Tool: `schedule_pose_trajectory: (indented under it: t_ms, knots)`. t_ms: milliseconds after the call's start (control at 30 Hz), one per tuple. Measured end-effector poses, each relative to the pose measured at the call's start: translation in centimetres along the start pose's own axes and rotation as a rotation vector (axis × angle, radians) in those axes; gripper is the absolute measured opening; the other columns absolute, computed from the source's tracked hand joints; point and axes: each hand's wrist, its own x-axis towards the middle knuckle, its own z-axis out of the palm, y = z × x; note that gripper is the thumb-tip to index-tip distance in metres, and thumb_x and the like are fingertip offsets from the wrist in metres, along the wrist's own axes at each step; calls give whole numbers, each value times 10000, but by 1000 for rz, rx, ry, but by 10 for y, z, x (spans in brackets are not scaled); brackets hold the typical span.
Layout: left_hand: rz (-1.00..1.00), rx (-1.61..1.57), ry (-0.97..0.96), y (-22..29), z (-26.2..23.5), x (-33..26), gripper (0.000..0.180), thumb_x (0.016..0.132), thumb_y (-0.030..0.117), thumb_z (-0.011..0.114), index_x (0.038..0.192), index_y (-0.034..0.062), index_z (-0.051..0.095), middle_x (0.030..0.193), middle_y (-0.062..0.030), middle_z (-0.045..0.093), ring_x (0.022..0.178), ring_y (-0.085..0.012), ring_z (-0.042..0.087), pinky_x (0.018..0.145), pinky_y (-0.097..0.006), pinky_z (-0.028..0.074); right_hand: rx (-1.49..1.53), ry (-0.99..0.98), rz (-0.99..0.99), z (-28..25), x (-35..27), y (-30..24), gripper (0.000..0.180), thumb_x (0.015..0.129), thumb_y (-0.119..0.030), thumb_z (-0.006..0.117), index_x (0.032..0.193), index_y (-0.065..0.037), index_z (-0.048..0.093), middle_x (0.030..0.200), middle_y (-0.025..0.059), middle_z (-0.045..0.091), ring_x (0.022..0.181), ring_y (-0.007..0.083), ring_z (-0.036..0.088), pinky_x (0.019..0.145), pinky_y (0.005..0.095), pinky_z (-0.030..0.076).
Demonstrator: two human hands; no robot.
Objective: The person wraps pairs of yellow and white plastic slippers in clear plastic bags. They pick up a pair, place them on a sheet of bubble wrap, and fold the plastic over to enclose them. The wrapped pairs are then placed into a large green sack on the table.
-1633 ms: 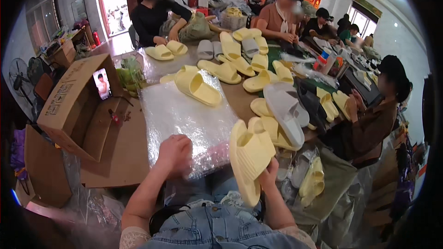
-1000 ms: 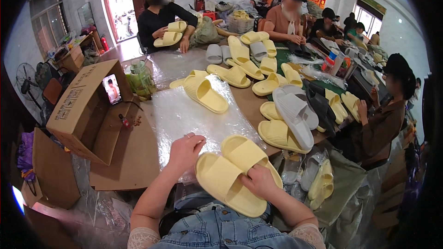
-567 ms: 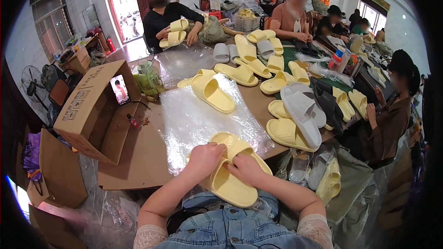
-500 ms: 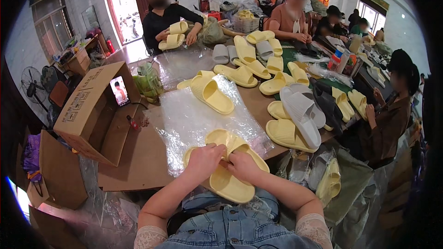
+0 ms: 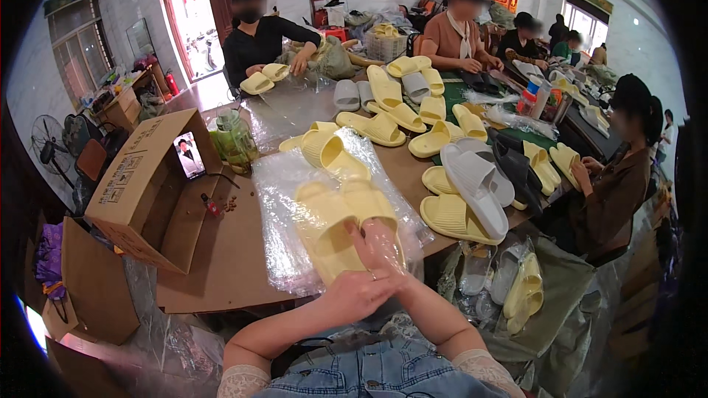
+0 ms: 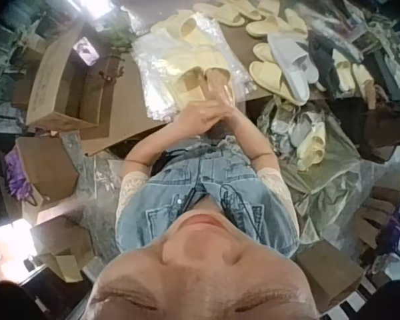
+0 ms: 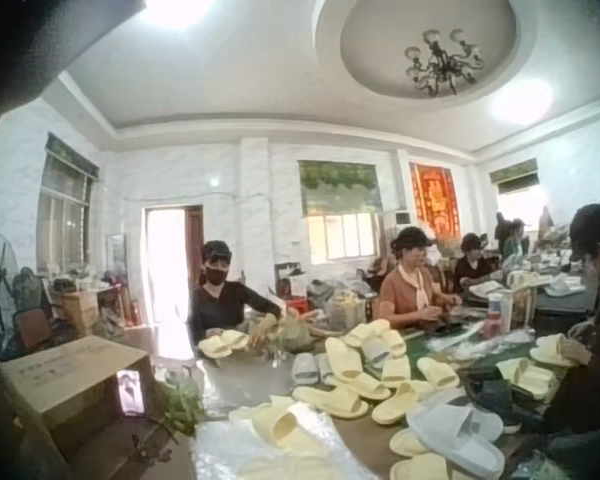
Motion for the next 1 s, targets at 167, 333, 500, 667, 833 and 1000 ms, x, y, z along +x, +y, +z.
schedule_pose_trajectory:
  t_ms: [167,333,500,667,833,1000]
  knots:
    - [-1,13,-82,8,4,2,311,887,158,677,1198,152,679,818,-80,637,669,-271,639,590,-374,516,-111,263,-34,12,37,27,371,971,-296,567,787,24,600,868,274,617,750,454,613,661,535,477]
    - [-138,-171,-106,-23,-24,11,271,861,205,724,1125,146,726,863,-94,652,710,-248,647,618,-334,515,-222,226,39,40,66,65,355,959,-311,572,860,28,609,863,261,624,774,437,643,695,516,514]
    - [-192,84,158,-82,-45,15,370,812,244,772,1152,115,705,1160,-112,648,1097,-298,594,899,-413,487,-237,197,10,52,54,80,363,956,-352,556,868,-5,616,833,231,632,758,407,660,672,491,525]
    - [-118,407,276,-150,-31,13,468,822,284,753,1251,135,644,1411,-129,531,1345,-332,451,1093,-454,391,-286,186,48,61,55,91,357,932,-372,584,883,-20,628,835,217,642,746,389,669,666,484,528]
    - [-246,321,272,-175,4,-16,455,872,286,688,1290,117,623,1430,-131,521,1328,-338,469,1111,-438,375,-232,173,74,46,52,75,408,936,-405,580,892,-3,633,875,237,653,761,413,665,689,502,523]
    - [-421,52,526,-171,16,-22,311,900,155,623,1183,37,673,1274,-155,632,1193,-321,577,1030,-401,448,-188,131,220,55,56,94,504,956,-515,507,957,-23,619,958,208,651,904,422,644,778,521,498]
